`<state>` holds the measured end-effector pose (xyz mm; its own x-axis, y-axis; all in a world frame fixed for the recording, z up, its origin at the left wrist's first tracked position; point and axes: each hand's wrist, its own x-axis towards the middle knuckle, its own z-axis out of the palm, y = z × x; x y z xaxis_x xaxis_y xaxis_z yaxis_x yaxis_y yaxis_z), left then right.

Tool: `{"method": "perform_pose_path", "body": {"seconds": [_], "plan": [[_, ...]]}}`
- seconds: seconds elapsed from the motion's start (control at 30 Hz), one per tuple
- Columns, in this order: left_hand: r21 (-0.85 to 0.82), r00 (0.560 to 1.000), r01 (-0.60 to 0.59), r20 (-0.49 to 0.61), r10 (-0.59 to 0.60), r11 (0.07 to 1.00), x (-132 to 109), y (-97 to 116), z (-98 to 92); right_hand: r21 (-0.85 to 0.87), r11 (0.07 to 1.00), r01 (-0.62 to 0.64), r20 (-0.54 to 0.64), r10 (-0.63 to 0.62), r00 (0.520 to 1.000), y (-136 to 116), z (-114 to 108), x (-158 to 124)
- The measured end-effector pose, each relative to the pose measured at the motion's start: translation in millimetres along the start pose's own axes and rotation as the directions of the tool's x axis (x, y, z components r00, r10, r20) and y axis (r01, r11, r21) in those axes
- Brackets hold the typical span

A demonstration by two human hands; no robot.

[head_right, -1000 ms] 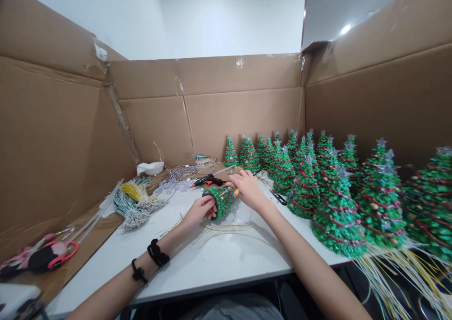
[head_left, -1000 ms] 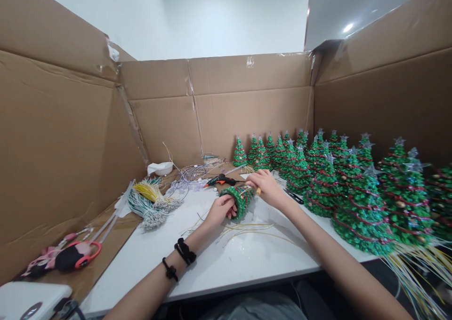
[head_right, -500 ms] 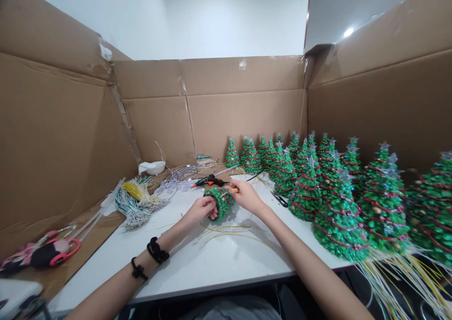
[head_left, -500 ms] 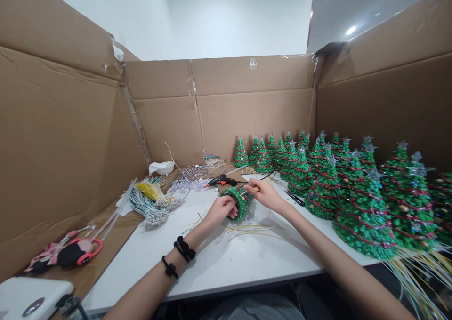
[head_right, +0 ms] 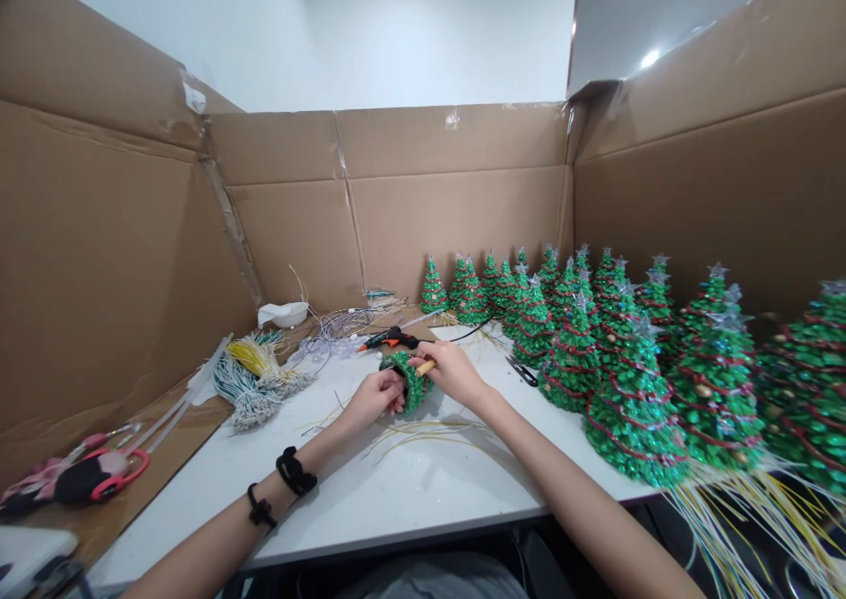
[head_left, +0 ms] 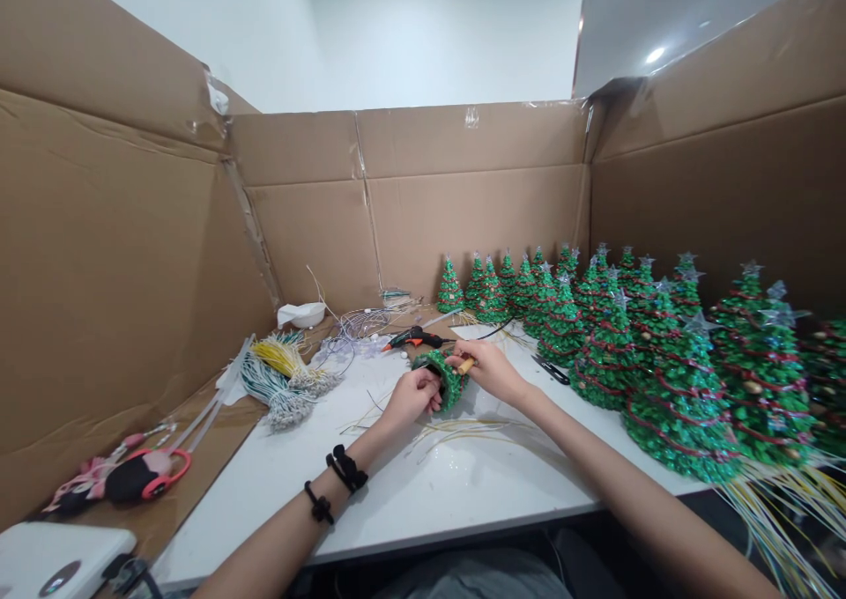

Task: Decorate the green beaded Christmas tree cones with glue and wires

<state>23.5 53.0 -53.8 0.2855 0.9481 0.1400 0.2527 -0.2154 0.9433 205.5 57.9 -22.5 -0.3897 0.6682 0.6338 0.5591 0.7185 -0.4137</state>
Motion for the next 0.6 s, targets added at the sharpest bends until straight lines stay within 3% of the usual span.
{"method": "perform_pose_path", "body": {"seconds": [0.1,0.33,0.6], "plan": [[0.056,0.999,-0.016,-0.031,0.018,0.998,-2,3,0.3,0.009,1.000,-0.018,0.000,0.018,1.000,-1,-1,0],[-0.085,1.000,0.005,0.010,-0.004,0.996,-3,13,2.0,0.040,0.999,0.008,-0.096,-0.004,0.995,-3,-2,0],[-0.115,1.000,0.003,-0.013,-0.005,0.993,2,4,4.7,0.018,1.000,0.025,-0.101,-0.023,0.995,-1,1,-1]]}}
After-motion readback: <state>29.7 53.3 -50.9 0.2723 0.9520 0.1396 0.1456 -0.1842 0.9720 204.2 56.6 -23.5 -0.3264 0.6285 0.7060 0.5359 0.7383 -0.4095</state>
